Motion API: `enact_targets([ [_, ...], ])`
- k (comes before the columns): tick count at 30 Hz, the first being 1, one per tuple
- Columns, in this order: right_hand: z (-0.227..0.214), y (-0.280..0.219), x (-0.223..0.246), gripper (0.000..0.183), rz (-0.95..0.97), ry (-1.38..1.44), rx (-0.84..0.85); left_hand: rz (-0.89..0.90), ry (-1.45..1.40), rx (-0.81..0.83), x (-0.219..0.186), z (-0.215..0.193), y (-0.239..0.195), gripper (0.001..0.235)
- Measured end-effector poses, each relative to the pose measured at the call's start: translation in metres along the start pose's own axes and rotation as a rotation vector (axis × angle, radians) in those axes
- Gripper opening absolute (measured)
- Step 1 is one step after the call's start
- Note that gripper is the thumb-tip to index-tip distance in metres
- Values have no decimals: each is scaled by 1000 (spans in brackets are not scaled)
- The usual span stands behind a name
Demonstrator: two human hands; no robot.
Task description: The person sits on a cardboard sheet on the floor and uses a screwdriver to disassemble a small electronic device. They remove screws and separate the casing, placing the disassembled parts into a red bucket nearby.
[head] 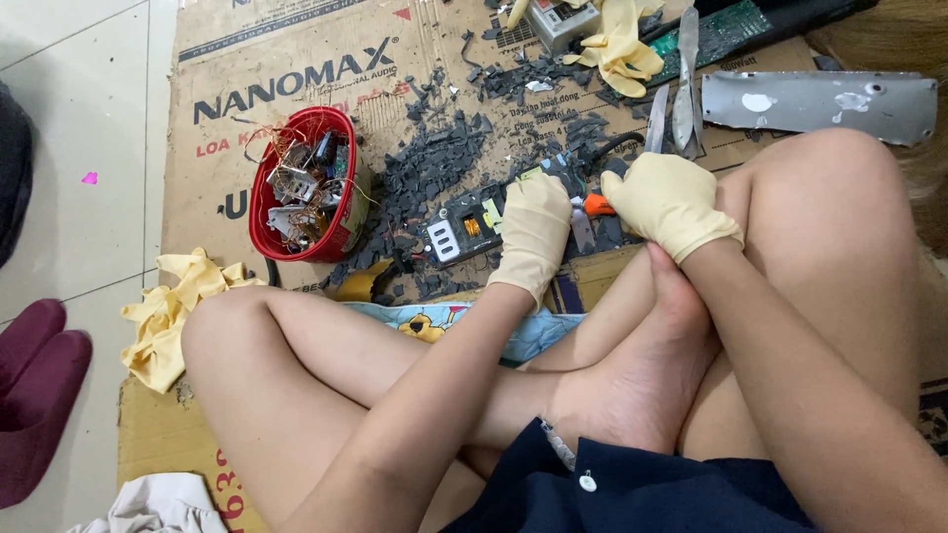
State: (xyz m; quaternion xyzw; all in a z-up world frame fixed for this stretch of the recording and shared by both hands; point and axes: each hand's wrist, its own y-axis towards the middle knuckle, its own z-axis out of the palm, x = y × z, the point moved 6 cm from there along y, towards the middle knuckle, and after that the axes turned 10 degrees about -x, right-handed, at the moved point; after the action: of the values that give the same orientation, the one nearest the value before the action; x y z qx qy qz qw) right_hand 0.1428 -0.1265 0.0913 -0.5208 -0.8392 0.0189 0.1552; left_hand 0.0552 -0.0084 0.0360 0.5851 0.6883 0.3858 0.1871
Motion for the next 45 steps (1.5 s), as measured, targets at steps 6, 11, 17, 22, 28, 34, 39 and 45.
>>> enact_targets([
  [6, -3, -9, 7, 64, 51, -29, -9, 5, 21, 2, 9, -6, -5, 7],
  [11, -15, -24, 34, 55, 39, -130, -28, 14, 19, -2, 10, -6, -6, 3],
  [17, -2, -10, 55, 33, -200, -339, -21, 10, 8, -25, 1, -6, 0, 6],
  [22, -8, -19, 49, 34, -224, -248, -43, -34, -32, -83, 6, 12, -11, 5],
  [28, 12, -11, 43, 34, -289, -287, 31, -120, -162, -73, 28, 19, -25, 18],
  [34, 14, -4, 35, 23, -283, -233, -112, -190, -280, -28, 34, 7, -20, 35],
  [39, 13, -7, 18, 69, 104, 53, 94, -544, -505, 9, 52, -8, -19, 19],
  [45, 23, 2, 15, 71, 101, 23, 168, -1160, -683, -18, 86, -41, -27, 11],
])
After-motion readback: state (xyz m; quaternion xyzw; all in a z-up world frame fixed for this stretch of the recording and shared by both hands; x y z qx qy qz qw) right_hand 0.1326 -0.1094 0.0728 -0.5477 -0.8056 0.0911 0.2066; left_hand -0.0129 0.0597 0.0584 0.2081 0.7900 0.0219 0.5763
